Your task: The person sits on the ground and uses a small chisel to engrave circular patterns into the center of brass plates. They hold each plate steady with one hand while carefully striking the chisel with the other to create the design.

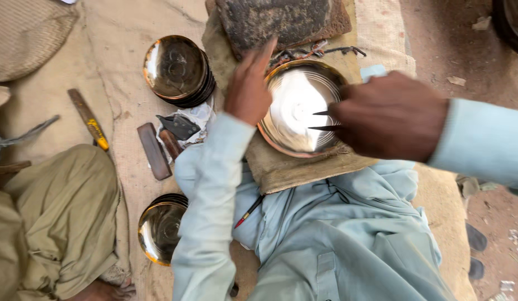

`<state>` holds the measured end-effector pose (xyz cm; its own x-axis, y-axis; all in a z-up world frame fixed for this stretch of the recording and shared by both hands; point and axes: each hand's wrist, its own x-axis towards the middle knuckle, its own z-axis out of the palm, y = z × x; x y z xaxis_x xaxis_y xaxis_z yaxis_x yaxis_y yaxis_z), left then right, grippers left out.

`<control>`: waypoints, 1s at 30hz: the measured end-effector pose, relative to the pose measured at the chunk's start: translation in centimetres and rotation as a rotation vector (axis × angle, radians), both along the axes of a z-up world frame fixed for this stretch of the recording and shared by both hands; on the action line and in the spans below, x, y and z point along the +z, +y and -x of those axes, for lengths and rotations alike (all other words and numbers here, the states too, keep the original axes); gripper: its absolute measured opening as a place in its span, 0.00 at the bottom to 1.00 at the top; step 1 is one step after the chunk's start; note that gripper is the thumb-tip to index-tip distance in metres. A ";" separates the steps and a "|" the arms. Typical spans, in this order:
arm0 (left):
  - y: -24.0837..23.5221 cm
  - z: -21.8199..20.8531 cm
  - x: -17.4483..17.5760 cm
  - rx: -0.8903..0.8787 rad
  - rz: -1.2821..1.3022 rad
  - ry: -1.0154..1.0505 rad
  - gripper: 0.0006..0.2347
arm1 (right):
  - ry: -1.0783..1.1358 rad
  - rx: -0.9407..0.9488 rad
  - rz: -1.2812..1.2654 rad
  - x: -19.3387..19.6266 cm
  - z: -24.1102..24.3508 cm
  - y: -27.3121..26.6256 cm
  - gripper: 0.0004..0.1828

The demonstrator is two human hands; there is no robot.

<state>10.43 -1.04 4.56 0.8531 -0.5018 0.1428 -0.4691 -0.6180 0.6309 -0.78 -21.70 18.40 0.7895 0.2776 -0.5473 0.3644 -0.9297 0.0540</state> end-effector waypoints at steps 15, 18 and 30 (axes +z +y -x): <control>2.2 4.4 -1.7 0.432 0.022 0.000 0.19 | 0.068 -0.871 -0.545 -6.7 6.3 -10.1 0.33; 1.9 4.7 -2.1 0.367 0.010 -0.045 0.24 | -0.012 -0.801 -0.569 -6.3 7.1 -9.0 0.30; 1.8 6.9 -5.0 0.150 0.735 0.307 0.25 | -0.321 -0.442 -0.785 -7.3 9.8 -4.5 0.25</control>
<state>3.57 0.73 -0.46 0.9587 -0.2478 0.1398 -0.1539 -0.0382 0.9873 -10.60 -26.18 11.14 0.9910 0.1141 -0.0706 0.0480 -0.7931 -0.6072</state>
